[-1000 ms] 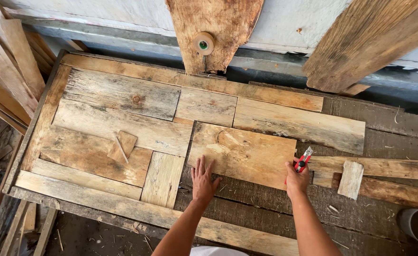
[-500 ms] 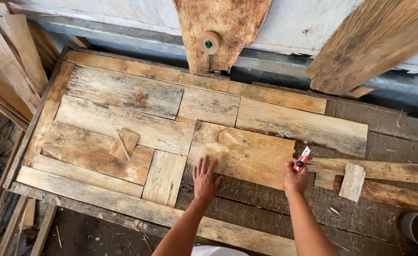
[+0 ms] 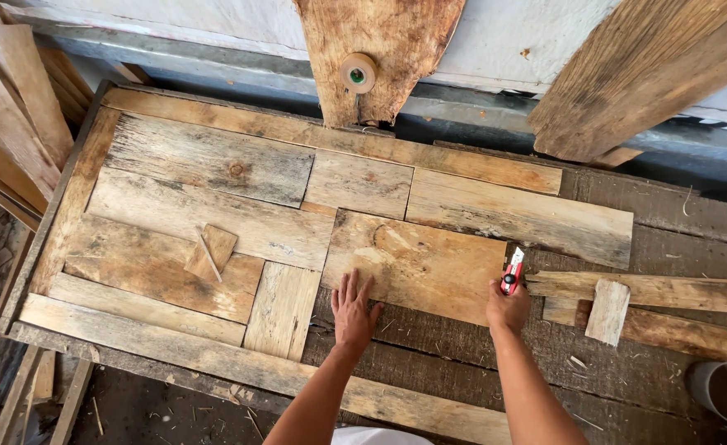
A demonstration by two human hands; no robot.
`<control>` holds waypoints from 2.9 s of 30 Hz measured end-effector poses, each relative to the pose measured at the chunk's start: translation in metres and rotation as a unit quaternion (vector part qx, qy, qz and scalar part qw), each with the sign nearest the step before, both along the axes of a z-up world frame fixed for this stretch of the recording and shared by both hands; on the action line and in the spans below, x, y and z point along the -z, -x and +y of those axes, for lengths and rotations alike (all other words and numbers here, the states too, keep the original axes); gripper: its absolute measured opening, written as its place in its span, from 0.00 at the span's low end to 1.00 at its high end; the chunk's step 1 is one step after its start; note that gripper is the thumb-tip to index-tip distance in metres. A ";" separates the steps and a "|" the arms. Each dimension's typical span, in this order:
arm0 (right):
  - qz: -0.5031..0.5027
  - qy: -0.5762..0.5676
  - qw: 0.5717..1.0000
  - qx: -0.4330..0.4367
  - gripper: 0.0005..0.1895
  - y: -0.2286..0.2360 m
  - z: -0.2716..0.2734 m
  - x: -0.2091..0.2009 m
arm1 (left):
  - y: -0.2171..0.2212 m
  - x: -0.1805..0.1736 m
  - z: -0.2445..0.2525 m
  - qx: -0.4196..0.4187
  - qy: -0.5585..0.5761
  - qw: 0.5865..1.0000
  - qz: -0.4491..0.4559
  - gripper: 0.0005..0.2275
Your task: Cutting and fitting small wood planks together using a utility knife.
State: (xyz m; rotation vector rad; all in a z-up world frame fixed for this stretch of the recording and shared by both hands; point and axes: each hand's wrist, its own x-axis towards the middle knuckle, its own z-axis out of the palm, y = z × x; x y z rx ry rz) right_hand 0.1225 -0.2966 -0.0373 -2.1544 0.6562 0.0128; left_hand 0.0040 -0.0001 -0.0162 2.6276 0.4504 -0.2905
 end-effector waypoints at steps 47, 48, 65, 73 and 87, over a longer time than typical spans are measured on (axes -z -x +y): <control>-0.013 0.143 0.982 -0.126 0.16 0.000 -0.026 0.032 | 0.000 -0.011 0.003 -0.023 0.022 0.997 -0.064 0.28; -0.031 0.152 0.980 -0.127 0.17 0.000 -0.028 0.035 | -0.001 -0.013 0.003 -0.025 0.026 0.998 -0.048 0.28; -0.144 0.144 0.969 -0.139 0.13 0.055 -0.010 0.014 | 0.059 -0.007 0.019 -0.008 0.049 0.994 -0.102 0.28; -0.080 0.029 0.968 -0.238 0.15 0.127 0.055 -0.028 | 0.114 -0.016 0.094 -0.079 0.054 0.987 -0.132 0.19; 0.001 -0.001 0.909 -0.417 0.15 0.220 0.211 -0.074 | 0.171 -0.025 0.192 0.039 -0.016 0.999 0.031 0.36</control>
